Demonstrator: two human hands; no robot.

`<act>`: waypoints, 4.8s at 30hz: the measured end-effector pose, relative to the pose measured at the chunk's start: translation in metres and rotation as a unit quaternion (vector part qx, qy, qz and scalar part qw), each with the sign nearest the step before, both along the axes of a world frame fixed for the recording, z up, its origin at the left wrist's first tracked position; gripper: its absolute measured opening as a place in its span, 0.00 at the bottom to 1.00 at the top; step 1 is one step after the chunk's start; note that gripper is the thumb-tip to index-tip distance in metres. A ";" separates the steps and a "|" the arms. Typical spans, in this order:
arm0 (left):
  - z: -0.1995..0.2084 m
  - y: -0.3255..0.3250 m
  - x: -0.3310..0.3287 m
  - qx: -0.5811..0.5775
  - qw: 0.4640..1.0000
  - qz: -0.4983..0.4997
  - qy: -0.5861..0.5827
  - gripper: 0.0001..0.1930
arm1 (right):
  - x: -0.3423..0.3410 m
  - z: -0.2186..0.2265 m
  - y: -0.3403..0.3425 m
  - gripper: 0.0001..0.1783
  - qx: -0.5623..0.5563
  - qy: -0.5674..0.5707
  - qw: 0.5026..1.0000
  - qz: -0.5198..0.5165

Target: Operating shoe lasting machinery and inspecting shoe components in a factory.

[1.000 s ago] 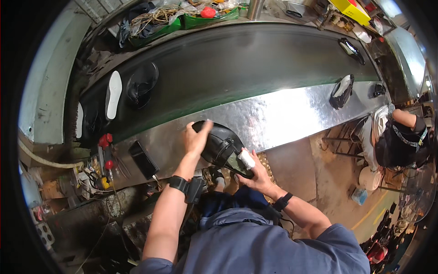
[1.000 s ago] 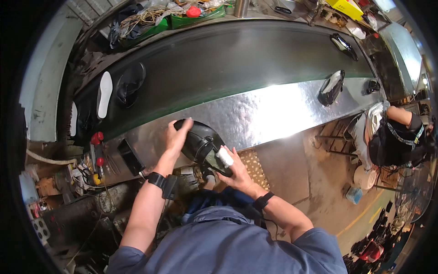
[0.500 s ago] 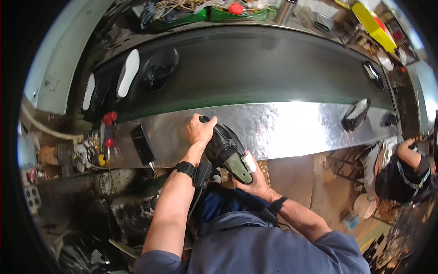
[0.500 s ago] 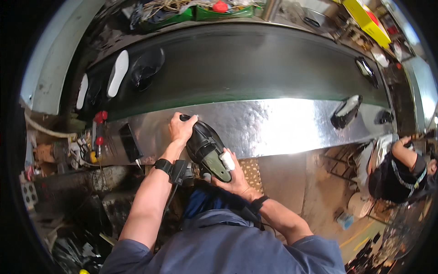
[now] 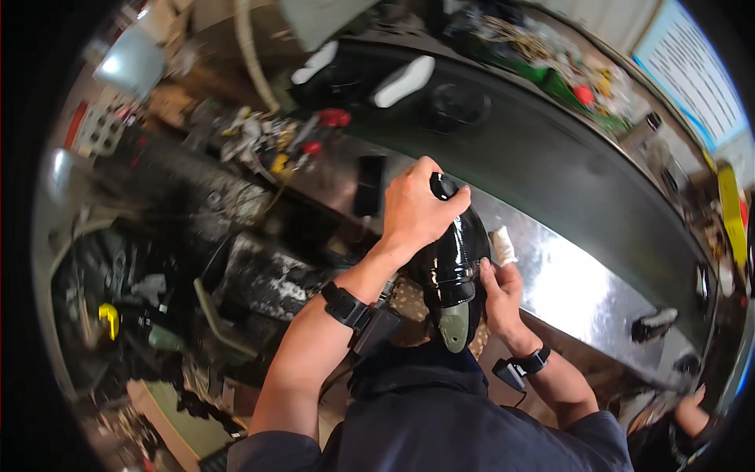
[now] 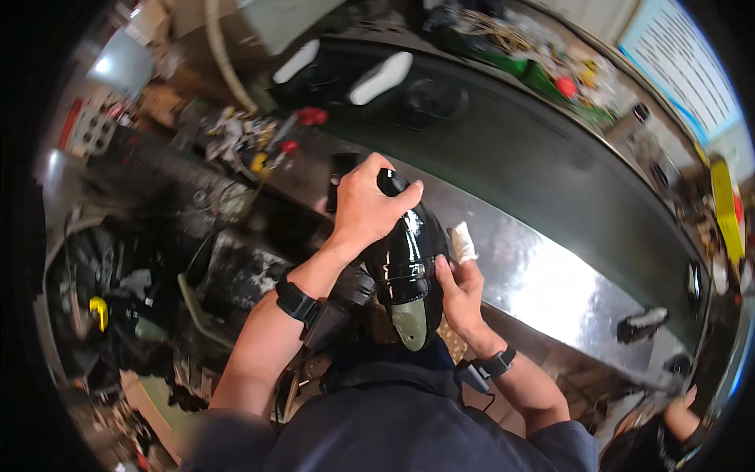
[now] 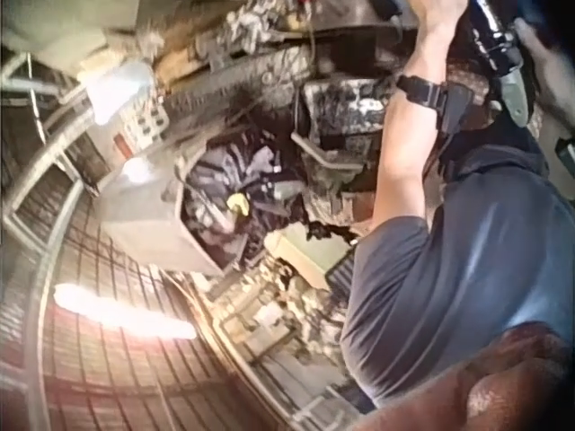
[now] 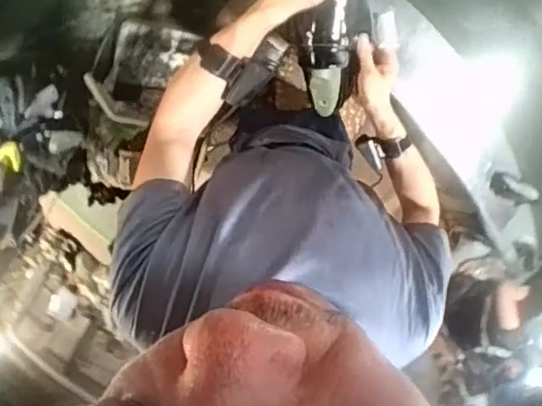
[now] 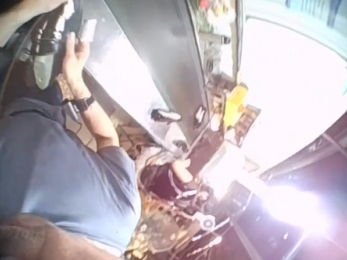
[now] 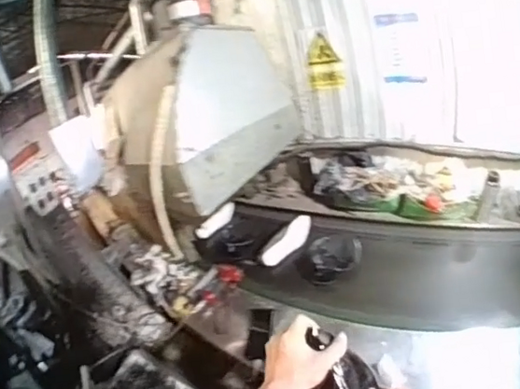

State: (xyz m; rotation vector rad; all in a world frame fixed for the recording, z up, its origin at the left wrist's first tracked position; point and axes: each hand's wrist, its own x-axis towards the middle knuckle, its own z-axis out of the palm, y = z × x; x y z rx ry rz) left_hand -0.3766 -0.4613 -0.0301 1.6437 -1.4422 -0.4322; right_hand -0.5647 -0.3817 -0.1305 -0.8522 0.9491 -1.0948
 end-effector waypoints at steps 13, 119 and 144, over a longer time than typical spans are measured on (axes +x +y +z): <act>0.060 0.275 0.287 -0.109 0.911 0.376 0.132 0.22 | 0.260 0.080 0.112 0.22 0.026 -0.054 0.964 0.258; -0.183 0.528 0.414 -0.060 0.726 0.389 0.564 0.24 | 0.570 0.052 0.279 0.40 -0.031 0.134 0.783 0.607; 0.033 0.708 0.309 -0.306 0.705 0.479 0.424 0.23 | 0.412 0.181 0.312 0.29 -0.458 0.019 0.641 0.615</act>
